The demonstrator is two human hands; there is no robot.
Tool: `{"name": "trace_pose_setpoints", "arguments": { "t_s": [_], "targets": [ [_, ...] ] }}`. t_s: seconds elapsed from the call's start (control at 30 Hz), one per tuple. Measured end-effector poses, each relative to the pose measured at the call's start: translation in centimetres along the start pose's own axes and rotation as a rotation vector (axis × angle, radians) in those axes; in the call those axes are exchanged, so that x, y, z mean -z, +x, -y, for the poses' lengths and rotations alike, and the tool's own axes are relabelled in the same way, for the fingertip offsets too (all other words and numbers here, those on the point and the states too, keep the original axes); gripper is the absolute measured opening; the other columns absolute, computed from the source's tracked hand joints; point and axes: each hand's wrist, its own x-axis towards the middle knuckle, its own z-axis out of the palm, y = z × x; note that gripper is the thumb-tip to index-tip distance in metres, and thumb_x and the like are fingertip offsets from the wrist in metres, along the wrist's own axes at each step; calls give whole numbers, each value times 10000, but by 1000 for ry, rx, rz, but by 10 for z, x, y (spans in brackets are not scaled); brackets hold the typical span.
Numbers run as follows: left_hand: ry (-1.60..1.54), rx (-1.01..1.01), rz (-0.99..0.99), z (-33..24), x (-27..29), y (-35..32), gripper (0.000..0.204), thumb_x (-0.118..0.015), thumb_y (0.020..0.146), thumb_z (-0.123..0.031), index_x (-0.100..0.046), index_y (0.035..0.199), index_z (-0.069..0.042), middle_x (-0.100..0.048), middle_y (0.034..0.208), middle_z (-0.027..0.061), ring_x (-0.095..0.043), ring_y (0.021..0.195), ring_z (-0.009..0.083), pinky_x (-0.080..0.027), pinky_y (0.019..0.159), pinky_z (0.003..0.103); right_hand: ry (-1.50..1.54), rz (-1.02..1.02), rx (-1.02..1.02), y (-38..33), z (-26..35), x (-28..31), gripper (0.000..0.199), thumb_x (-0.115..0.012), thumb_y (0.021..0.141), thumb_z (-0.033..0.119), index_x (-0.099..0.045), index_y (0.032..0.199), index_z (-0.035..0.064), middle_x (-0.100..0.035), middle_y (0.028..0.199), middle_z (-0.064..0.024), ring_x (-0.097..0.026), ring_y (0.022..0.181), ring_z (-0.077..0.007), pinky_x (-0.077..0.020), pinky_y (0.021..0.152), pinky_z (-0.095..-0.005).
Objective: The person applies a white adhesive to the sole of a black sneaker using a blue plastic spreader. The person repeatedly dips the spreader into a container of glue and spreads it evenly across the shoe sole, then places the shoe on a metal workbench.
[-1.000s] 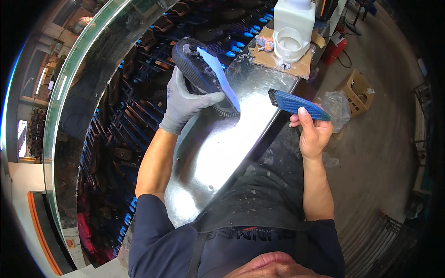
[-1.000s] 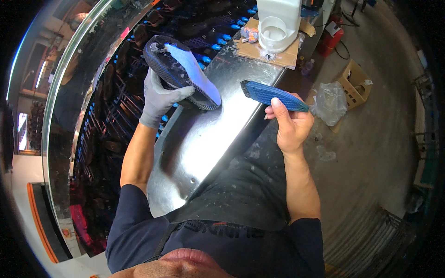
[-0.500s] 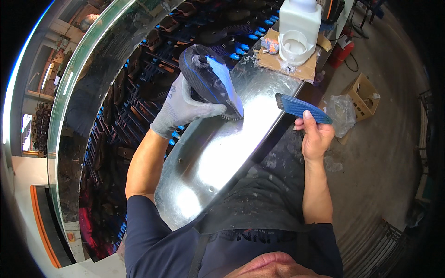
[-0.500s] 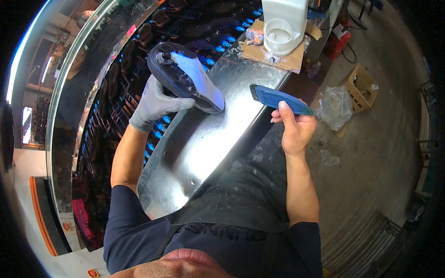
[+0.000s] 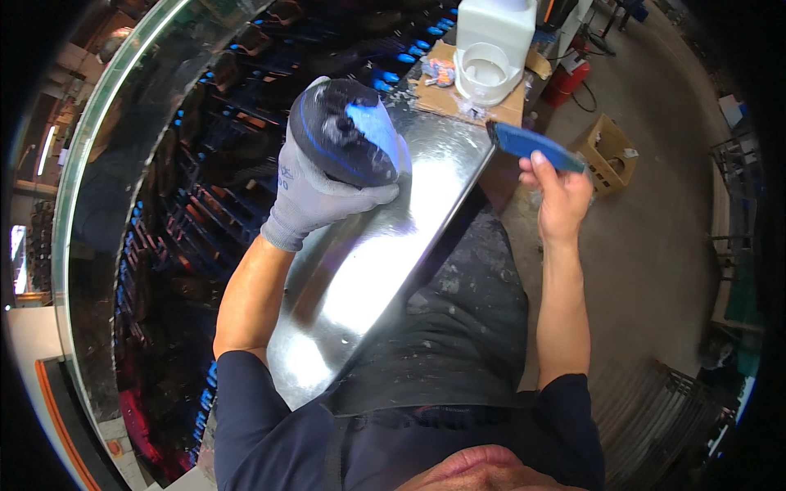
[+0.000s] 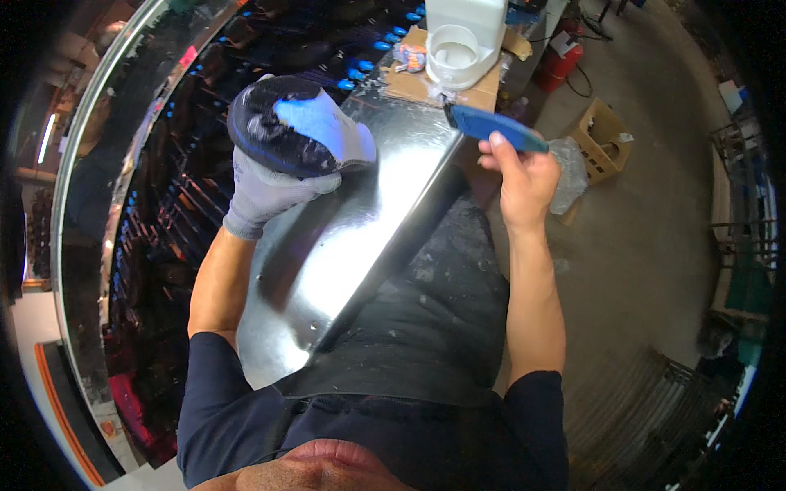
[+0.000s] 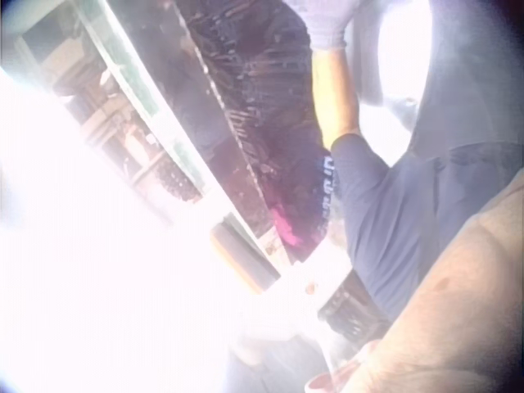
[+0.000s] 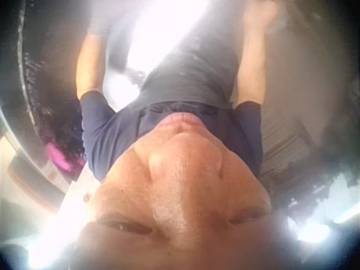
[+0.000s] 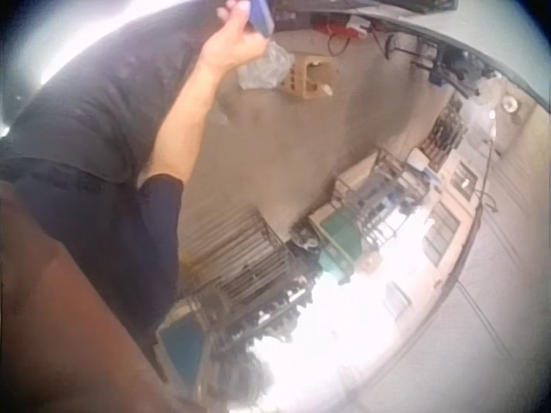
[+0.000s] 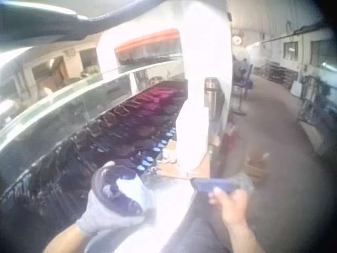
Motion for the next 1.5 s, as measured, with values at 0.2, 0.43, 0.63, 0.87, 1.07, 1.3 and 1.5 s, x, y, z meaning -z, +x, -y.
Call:
{"name": "trace_pose_setpoints", "arguments": {
  "t_s": [0.2,0.43,0.63,0.87,1.07,1.3,1.5],
  "targets": [
    [-439,48,34,22,-12,-35,1292,-1022,546,-106,-270,1595,-29,-486,1538,183,-538,1394,303,-441,1193,472,-342,107,133,91,31,-8,211,-737,978,144,-710,1090,-32,-732,899,-70,-691,767,-112,-591,673,-257],
    [-15,163,173,2,8,-63,1043,-974,693,-281,-418,1522,20,-463,1547,222,-524,1391,343,-425,1183,438,-1093,248,338,170,33,-49,319,-752,876,300,-705,928,-12,-696,756,-147,-691,731,-304,-535,718,-434],
    [51,170,47,17,-1,-107,892,-919,771,-227,-454,1500,-5,-566,1446,277,-577,1338,439,-451,1136,530,-1238,390,410,188,22,-72,292,-722,890,268,-692,918,-21,-705,808,-214,-696,833,-431,-535,754,-494],
    [80,-52,6,53,-2,-145,760,-849,833,-157,-481,1488,-42,-601,1407,289,-594,1315,482,-472,1101,588,-1244,474,287,202,8,-68,273,-730,887,260,-737,985,5,-744,836,-188,-735,813,-357,-558,758,-453],
    [174,-113,142,36,14,-153,277,-703,858,-35,-585,1107,-1,-663,1276,295,-609,1261,537,-508,1055,592,-687,231,-131,209,6,-43,255,-772,909,203,-685,896,-36,-724,802,-125,-713,674,-184,-584,624,-266],
    [102,-38,26,75,-17,-199,894,-849,825,-146,-372,1580,-102,-488,1522,290,-512,1372,542,-452,1122,607,-233,143,-303,212,-16,-12,280,-760,929,159,-677,1068,-70,-723,925,-148,-733,774,-205,-635,676,-289],
    [101,-273,36,93,-7,-194,799,-826,839,-65,-421,1527,-88,-511,1492,286,-517,1375,525,-409,1155,618,125,168,-533,188,-50,-3,235,-750,944,116,-682,1095,-51,-731,900,-149,-732,793,-220,-637,692,-307]
  ]
}}
